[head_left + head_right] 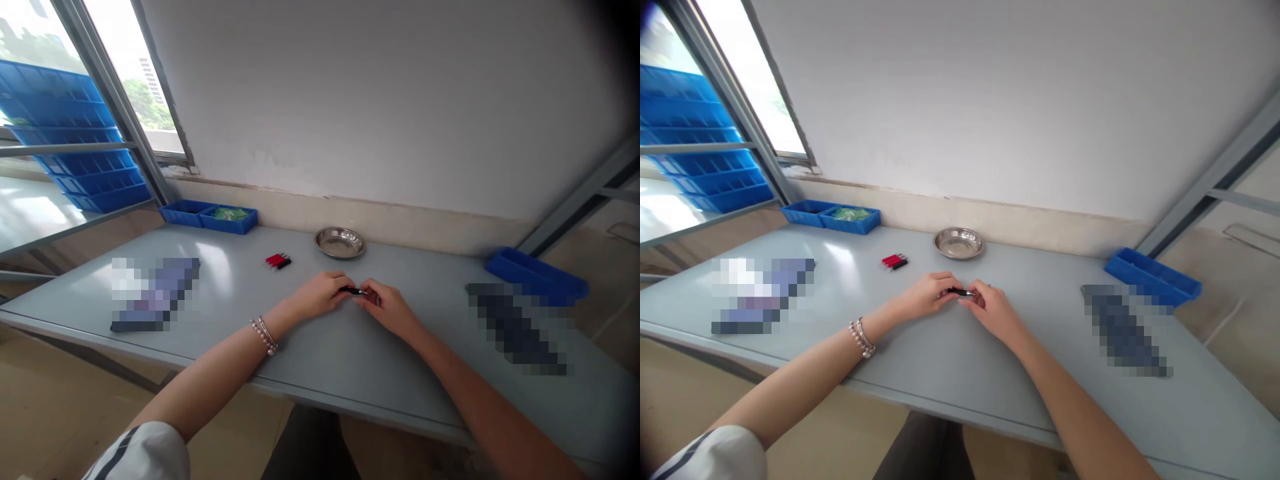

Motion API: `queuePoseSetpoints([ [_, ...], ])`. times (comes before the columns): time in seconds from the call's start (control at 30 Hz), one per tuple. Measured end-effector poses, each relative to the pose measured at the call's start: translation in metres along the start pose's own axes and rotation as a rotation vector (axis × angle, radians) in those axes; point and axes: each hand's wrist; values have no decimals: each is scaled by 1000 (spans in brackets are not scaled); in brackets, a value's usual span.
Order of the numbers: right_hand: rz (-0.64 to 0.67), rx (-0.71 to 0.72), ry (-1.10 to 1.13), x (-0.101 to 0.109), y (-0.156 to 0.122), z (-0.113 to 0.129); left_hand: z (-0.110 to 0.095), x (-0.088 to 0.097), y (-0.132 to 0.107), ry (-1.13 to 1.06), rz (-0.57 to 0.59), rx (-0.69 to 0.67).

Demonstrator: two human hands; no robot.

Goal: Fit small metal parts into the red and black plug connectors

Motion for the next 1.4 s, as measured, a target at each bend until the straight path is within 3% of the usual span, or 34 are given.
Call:
queuePoseSetpoints([
  [0.3, 3, -1, -78, 1, 0, 1, 0, 1, -1, -19, -8, -1],
  [0.5, -58, -30, 9, -1, 0, 1, -2, 2, 0, -18, 6, 4],
  [0.8, -30, 31, -20, -1, 0, 0, -1, 0, 0, -11, 10, 0],
  [1.0, 22, -18, -80, -1, 1, -1, -1, 0, 0, -4, 15, 7],
  [1.4, -8, 14, -107, 1, 0, -2, -1, 2, 0, 3, -16, 18],
])
Point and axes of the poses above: each hand's wrist, its own y-axis towards the middle knuckle, its own x-axis out of the back of the hand, z = x × y, and after that the axes turned 3 degrees about x, right-handed
